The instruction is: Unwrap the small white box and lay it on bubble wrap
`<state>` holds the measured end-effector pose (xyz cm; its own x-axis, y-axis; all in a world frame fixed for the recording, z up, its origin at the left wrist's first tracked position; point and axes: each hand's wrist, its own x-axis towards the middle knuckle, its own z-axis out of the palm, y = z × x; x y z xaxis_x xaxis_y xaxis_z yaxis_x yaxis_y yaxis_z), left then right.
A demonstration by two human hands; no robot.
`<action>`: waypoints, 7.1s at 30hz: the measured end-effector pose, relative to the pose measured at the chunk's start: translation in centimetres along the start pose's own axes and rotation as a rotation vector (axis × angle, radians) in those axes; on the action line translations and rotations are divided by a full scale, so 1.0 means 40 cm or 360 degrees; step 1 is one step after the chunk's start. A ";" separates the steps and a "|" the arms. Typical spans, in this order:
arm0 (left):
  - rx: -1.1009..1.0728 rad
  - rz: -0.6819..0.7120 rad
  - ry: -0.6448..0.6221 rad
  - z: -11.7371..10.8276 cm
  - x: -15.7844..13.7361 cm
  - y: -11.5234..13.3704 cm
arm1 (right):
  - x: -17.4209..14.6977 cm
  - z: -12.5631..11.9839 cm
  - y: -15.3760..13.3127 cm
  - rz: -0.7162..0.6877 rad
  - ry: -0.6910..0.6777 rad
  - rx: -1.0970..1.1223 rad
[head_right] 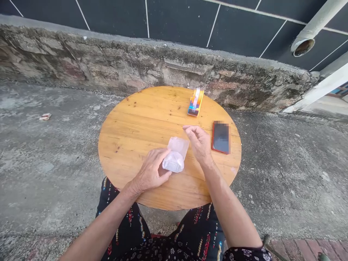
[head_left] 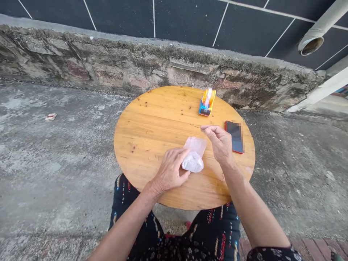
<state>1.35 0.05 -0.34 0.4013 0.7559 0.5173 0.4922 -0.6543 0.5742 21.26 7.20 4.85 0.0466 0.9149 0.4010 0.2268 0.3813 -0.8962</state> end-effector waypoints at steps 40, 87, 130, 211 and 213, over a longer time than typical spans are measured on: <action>-0.0099 -0.0083 0.0070 -0.004 0.003 0.001 | -0.034 -0.012 -0.087 0.0098 -0.0611 -0.1892; -0.0069 -0.0713 0.0066 0.035 0.230 -0.122 | -0.034 -0.060 0.078 0.0315 0.0140 -0.0826; 0.0278 -0.1039 0.0083 -0.055 0.205 -0.136 | -0.023 -0.086 0.113 0.0295 0.0320 -0.0869; 0.0606 -0.0979 0.0087 -0.032 0.203 -0.179 | -0.174 -0.020 -0.025 -0.0184 -0.0423 -0.1030; 0.0609 -0.0961 0.0101 -0.030 0.202 -0.180 | -0.189 -0.077 -0.037 -0.0162 -0.0312 -0.1036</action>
<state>0.10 10.84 0.46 -0.0665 0.9728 0.2219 0.8553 -0.0589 0.5147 23.57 -0.67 3.73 -0.1692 0.9092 0.3805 0.7619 0.3656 -0.5346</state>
